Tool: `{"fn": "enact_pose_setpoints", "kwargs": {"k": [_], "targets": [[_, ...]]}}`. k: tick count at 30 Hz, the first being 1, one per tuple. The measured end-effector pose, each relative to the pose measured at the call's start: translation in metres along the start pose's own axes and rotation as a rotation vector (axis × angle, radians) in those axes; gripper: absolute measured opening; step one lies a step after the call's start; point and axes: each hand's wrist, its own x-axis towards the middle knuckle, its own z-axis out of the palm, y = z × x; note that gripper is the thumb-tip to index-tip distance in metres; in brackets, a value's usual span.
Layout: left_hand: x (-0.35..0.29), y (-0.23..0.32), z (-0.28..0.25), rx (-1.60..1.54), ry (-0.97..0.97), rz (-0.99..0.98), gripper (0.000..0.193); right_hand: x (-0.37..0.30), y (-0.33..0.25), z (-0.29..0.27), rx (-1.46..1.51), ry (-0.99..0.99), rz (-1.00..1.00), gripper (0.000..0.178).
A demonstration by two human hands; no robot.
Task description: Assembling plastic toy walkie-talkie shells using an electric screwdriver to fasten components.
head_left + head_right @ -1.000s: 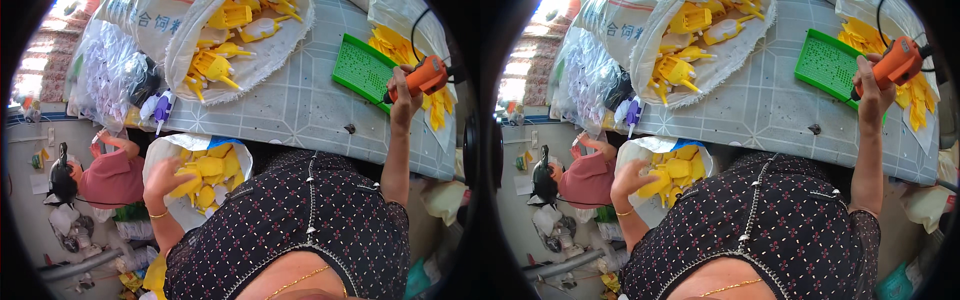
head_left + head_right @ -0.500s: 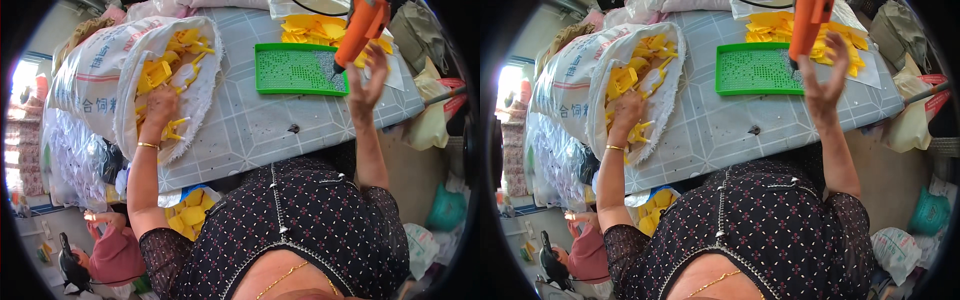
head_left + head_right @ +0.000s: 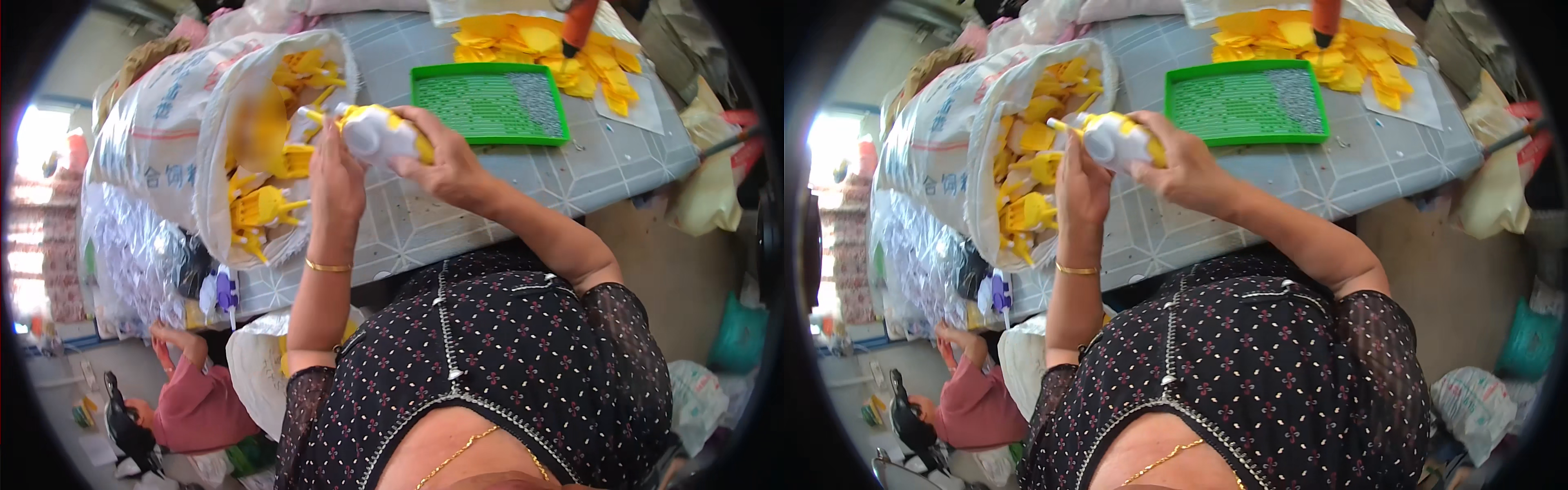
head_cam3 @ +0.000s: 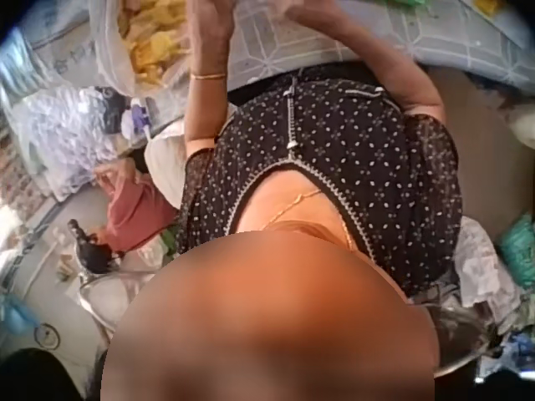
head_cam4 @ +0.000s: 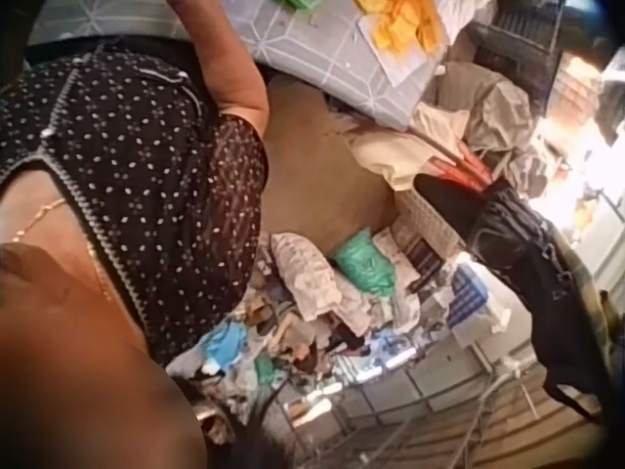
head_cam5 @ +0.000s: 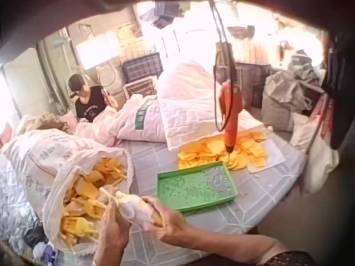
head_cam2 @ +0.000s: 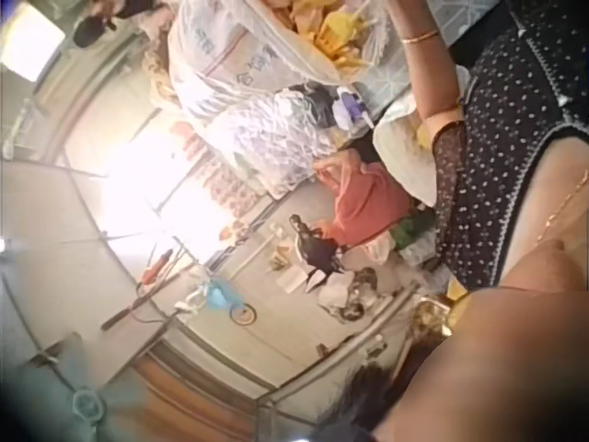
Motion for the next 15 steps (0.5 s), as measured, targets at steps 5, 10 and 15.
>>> {"fn": "enact_pose_setpoints", "kwargs": {"k": [5, 10, 15], "targets": [[-0.035, -0.031, 0.029, -0.677, 0.012, -0.442, 0.038, -0.024, 0.003, -0.014, -0.56, -0.088, -0.242, 0.063], [-0.025, -0.03, 0.004, -0.774, -0.142, -0.57, 0.058, -0.057, 0.016, -0.111, -0.664, 0.122, -0.266, 0.039], [-0.027, -0.042, 0.011, -0.881, -0.252, -0.715, 0.072, -0.029, 0.104, -0.247, -0.948, 0.562, 0.271, 0.045]]}}
